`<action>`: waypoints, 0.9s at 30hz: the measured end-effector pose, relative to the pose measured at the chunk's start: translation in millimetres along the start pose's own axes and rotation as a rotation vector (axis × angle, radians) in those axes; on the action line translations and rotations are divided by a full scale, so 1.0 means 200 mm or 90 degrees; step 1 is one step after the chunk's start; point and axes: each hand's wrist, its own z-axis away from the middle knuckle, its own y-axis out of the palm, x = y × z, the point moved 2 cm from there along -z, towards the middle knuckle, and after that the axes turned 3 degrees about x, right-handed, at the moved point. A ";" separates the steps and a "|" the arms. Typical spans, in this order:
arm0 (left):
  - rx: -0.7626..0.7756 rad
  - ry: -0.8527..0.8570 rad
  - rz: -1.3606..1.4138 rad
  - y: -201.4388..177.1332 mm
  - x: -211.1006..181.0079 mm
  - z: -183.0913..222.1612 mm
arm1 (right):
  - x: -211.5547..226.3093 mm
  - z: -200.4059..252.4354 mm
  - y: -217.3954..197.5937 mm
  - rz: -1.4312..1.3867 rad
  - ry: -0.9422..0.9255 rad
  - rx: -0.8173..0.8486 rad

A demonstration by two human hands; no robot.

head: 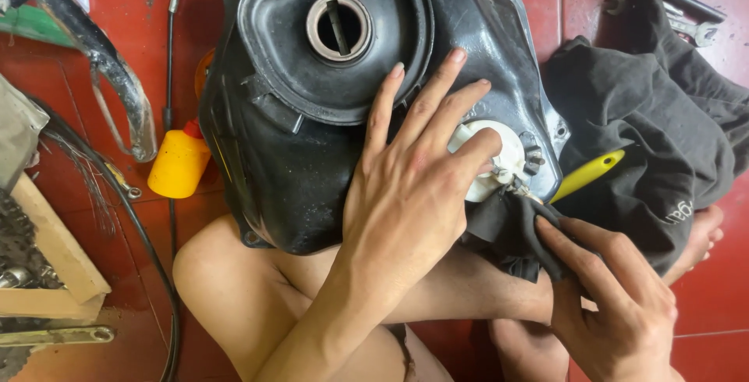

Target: Cleaning the fuel pump mounting area on a motorcycle fuel tank using a brush and a cloth

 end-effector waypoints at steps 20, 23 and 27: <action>-0.007 0.000 -0.003 -0.01 -0.01 -0.01 | 0.01 0.06 0.08 -0.007 0.037 -0.067; -0.022 0.004 -0.006 -0.02 -0.02 -0.01 | -0.02 0.05 0.08 -0.024 -0.015 -0.047; -0.020 -0.002 -0.009 0.00 -0.02 -0.01 | -0.04 0.05 0.01 -0.070 -0.009 0.043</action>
